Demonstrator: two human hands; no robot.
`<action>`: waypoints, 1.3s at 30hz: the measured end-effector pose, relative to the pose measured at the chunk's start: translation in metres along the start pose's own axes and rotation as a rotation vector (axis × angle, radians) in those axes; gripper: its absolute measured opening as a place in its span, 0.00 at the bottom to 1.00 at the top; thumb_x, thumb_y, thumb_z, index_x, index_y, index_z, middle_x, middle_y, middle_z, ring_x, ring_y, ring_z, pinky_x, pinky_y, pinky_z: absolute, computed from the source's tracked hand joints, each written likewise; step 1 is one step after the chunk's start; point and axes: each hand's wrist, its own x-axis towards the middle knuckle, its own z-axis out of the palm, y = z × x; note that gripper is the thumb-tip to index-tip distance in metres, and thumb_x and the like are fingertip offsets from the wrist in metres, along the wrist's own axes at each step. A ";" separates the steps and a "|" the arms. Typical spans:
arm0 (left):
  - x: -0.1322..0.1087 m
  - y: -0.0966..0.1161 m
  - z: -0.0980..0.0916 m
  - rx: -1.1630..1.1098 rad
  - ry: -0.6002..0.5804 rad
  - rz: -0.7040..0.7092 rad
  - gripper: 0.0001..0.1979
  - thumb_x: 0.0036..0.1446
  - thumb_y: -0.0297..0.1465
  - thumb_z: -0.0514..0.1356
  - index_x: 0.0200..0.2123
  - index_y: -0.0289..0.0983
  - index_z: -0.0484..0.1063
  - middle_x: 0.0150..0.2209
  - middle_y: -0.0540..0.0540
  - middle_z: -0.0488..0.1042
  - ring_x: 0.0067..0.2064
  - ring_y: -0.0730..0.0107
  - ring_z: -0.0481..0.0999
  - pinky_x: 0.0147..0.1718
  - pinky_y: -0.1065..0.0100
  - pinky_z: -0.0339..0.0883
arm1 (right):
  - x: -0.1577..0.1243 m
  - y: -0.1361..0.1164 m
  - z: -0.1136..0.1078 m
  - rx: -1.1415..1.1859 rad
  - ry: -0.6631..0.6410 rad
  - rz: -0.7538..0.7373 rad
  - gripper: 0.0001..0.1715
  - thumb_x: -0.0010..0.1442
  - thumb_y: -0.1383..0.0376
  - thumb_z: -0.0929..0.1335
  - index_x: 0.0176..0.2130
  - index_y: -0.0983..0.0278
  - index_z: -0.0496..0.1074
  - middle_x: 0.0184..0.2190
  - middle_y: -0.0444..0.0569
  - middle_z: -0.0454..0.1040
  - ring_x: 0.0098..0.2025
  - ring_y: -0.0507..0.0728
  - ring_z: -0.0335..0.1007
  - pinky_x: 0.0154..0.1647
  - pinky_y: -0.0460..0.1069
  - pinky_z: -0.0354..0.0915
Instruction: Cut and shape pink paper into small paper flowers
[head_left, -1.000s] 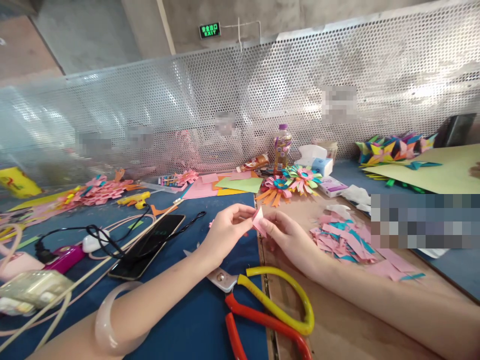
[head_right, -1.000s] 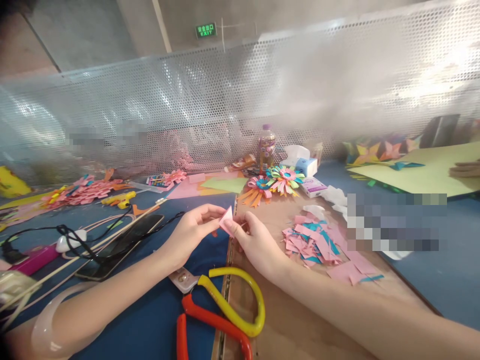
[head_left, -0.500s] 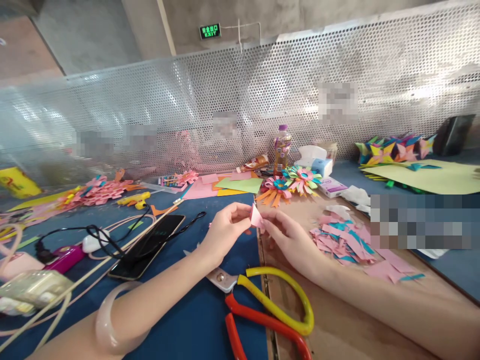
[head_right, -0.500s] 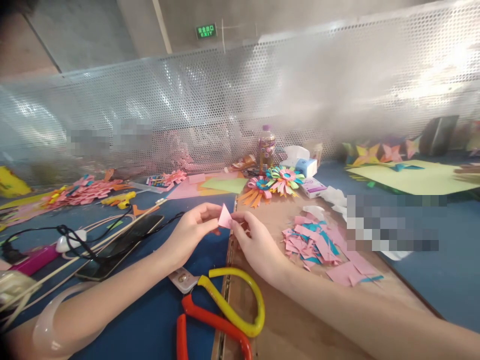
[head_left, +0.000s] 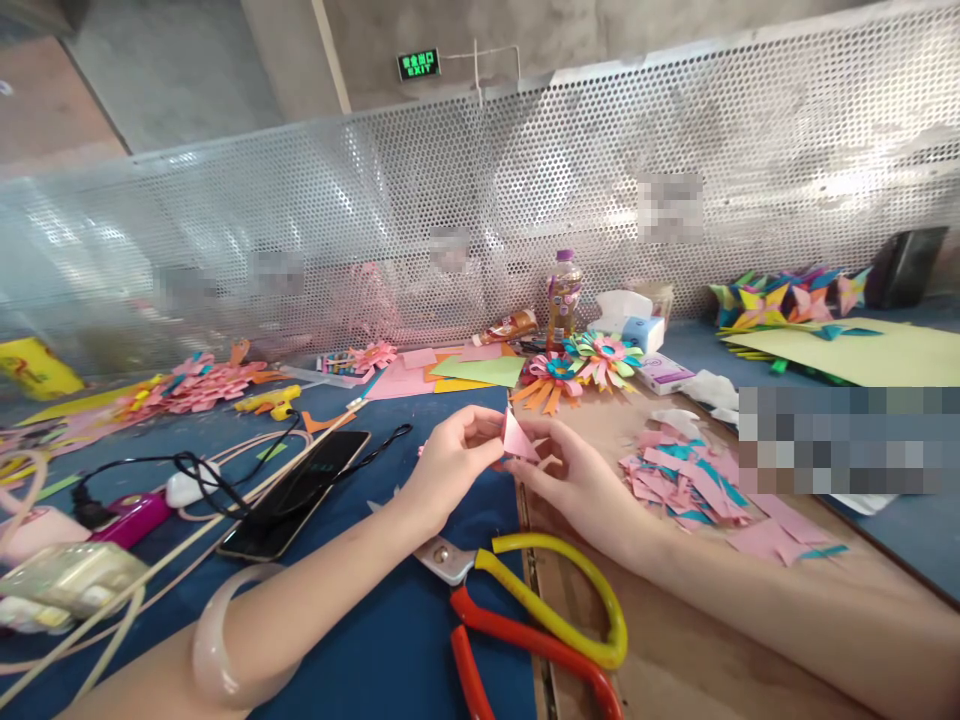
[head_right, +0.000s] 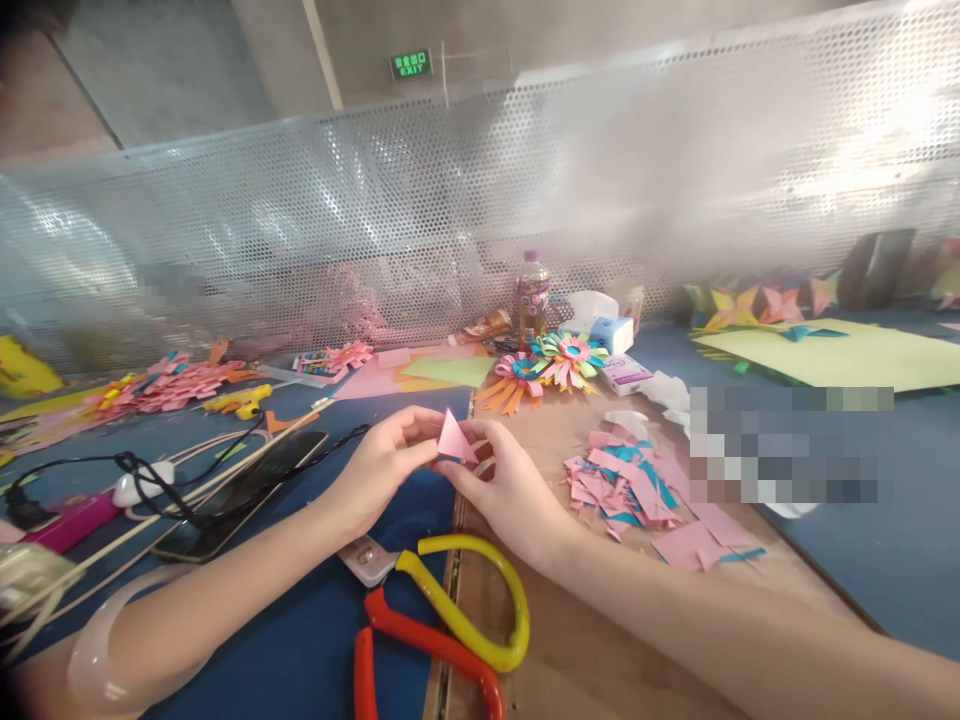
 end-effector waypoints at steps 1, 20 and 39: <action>0.000 0.000 0.000 0.001 -0.009 -0.004 0.10 0.49 0.29 0.57 0.37 0.35 0.69 0.37 0.44 0.74 0.38 0.67 0.73 0.34 0.68 0.66 | 0.000 0.000 0.000 0.005 0.018 0.016 0.19 0.54 0.56 0.66 0.45 0.61 0.66 0.38 0.48 0.72 0.36 0.54 0.67 0.33 0.48 0.63; 0.002 -0.007 -0.002 -0.053 -0.095 -0.063 0.11 0.51 0.30 0.57 0.39 0.36 0.70 0.37 0.45 0.73 0.39 0.68 0.71 0.34 0.68 0.67 | 0.003 0.000 -0.004 0.125 0.067 0.091 0.13 0.58 0.57 0.62 0.30 0.64 0.67 0.24 0.42 0.65 0.24 0.50 0.61 0.25 0.45 0.62; 0.005 -0.006 -0.003 -0.349 -0.057 -0.197 0.04 0.49 0.26 0.60 0.31 0.34 0.70 0.34 0.48 0.71 0.36 0.74 0.70 0.33 0.73 0.64 | 0.002 0.002 -0.006 -0.006 0.069 -0.014 0.16 0.54 0.69 0.62 0.43 0.62 0.69 0.35 0.46 0.73 0.33 0.52 0.69 0.38 0.49 0.64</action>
